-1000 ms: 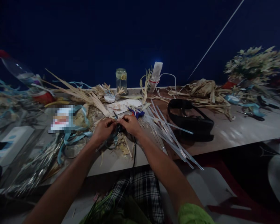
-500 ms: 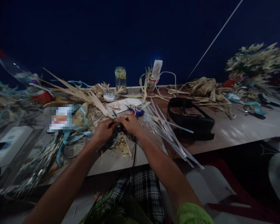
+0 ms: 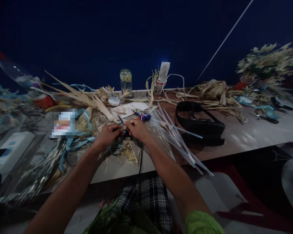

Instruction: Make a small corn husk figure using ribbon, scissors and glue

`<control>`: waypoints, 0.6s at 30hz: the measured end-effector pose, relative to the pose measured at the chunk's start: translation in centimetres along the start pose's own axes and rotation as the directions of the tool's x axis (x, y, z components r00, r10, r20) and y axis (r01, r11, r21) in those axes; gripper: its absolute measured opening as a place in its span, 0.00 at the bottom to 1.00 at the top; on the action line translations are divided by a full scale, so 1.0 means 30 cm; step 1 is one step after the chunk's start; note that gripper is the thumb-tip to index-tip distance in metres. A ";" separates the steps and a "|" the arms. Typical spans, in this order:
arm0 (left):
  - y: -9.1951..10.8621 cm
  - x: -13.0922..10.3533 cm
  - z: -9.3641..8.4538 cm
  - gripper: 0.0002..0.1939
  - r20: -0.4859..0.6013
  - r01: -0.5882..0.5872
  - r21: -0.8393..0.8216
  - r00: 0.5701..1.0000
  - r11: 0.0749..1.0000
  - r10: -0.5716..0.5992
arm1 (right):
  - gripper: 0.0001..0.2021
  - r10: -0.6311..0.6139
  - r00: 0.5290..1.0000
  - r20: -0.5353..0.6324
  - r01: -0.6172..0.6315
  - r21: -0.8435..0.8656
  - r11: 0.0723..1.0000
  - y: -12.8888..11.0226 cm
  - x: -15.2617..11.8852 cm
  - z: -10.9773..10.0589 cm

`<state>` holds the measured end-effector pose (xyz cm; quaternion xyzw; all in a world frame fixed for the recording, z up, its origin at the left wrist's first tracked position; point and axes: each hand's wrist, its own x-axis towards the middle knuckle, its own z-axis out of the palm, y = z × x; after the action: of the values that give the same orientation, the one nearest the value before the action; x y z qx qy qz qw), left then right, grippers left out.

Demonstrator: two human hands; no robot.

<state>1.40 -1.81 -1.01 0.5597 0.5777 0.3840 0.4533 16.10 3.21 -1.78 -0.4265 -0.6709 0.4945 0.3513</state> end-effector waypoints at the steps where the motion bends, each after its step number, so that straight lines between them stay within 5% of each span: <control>1: -0.001 0.001 -0.003 0.10 0.026 0.015 -0.038 1.000 0.999 -0.014 | 0.17 -0.004 1.000 0.000 0.004 -0.005 1.000 0.001 0.001 0.000; 10: 0.055 -0.027 -0.027 0.13 0.197 0.259 -0.375 0.961 0.890 -0.196 | 0.17 -0.019 1.000 -0.017 0.018 -0.030 0.999 -0.007 -0.003 -0.010; 18: 0.016 -0.001 -0.020 0.13 0.242 0.336 -0.551 0.940 0.764 -0.239 | 0.17 -0.022 1.000 -0.017 0.022 -0.044 0.999 -0.004 -0.004 -0.004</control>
<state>0.97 -1.77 -0.38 0.3261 0.4729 0.4231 0.7008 16.21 3.13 -1.65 -0.4312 -0.6831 0.4719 0.3532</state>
